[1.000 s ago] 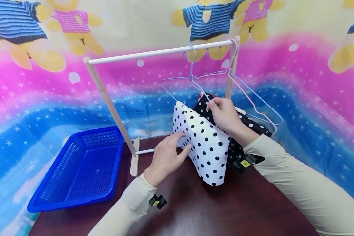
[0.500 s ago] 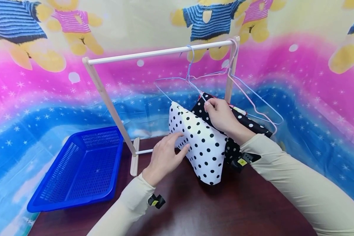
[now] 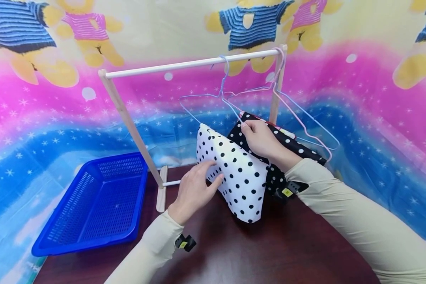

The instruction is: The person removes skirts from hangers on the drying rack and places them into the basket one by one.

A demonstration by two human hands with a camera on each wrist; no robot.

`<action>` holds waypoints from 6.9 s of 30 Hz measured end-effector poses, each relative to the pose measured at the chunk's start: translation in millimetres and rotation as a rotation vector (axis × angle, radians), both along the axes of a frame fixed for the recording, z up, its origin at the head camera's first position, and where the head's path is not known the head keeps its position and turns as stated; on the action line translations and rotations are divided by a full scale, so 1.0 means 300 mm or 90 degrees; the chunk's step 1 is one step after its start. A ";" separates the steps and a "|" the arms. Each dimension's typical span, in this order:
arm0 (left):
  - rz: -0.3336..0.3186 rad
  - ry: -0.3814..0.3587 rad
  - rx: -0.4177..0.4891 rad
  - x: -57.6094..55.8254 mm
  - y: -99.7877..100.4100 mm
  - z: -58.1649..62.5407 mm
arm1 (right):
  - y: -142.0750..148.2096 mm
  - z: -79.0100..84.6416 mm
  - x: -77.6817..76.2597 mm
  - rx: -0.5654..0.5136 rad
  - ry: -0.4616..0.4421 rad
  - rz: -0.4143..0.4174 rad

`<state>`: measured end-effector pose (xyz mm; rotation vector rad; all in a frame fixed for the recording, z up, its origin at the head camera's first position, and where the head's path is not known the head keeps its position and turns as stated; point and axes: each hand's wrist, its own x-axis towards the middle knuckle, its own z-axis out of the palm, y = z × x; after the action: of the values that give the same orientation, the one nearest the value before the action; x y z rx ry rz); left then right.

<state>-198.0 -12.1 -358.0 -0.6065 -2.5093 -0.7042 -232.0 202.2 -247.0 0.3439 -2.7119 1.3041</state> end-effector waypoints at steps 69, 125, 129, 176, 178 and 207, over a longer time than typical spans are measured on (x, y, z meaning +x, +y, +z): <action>0.069 -0.581 0.797 -0.088 -0.121 -0.244 | -0.170 -0.030 -0.050 -0.026 -0.089 0.083; -0.067 -0.756 1.017 -0.053 -0.172 -0.342 | -0.205 -0.025 -0.052 -0.105 -0.197 0.117; -0.104 -0.729 1.055 -0.047 -0.200 -0.334 | -0.206 -0.029 -0.058 -0.099 -0.185 0.116; -0.127 -0.506 1.024 0.037 -0.298 -0.127 | -0.188 -0.021 -0.058 -0.089 -0.199 0.099; -0.129 -0.501 1.011 0.040 -0.302 -0.120 | -0.188 -0.020 -0.059 -0.090 -0.200 0.097; -0.120 -0.490 0.921 0.066 -0.319 -0.069 | -0.138 -0.010 -0.075 0.005 -0.152 0.085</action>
<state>-178.1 -107.6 -378.6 0.0325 -1.6551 -2.7532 -254.4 160.9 -250.0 0.4012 -2.9360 1.4550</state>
